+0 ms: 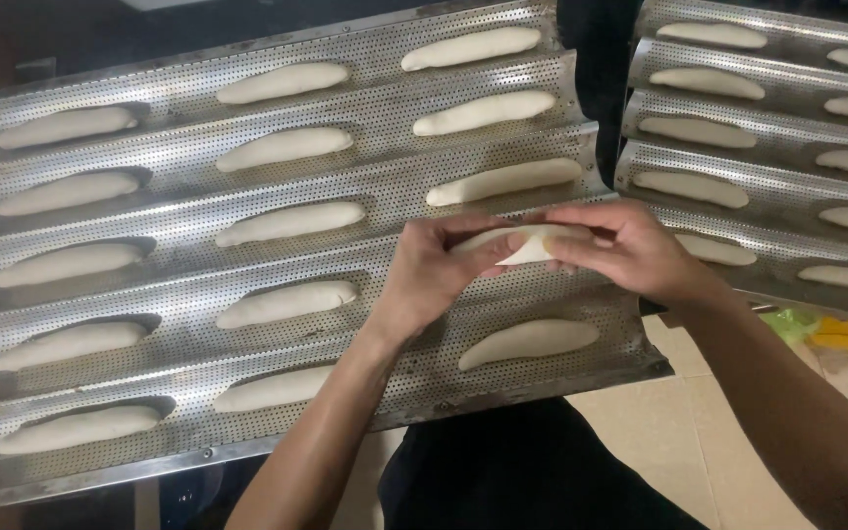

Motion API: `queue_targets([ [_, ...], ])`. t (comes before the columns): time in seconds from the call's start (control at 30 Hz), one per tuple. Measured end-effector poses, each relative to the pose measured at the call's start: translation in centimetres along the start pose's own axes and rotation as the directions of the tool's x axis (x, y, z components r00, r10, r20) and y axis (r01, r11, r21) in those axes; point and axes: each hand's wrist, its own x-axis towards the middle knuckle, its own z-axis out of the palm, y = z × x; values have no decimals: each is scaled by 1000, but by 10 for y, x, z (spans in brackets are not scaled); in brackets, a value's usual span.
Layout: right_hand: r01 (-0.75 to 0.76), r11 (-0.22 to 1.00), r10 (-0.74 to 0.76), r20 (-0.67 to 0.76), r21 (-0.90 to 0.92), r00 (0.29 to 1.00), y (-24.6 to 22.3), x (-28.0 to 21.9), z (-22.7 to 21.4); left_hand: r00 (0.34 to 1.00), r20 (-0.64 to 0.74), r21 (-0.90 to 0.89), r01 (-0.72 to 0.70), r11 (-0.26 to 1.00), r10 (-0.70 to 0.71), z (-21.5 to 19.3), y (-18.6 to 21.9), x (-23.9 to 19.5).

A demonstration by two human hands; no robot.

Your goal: Transferring and arranging small pieces of dough from flat surfaces into grooved baking trays

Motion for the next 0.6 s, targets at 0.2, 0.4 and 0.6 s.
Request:
queue_targets([
  [0.2, -125, 989, 105, -218, -77, 970, -5, -16, -4, 993, -52, -3, 107, 994, -107, -22, -14, -3],
  [0.4, -274, 896, 166, -310, -348, 936, -28, -21, 3, 987, -65, 277, 157, 948, -145, -31, -23, -6],
  [0.6, -65, 770, -167, -299, -634, 939, -10, -27, -2, 976, -217, 626, 132, 768, 9, -29, -43, -10],
])
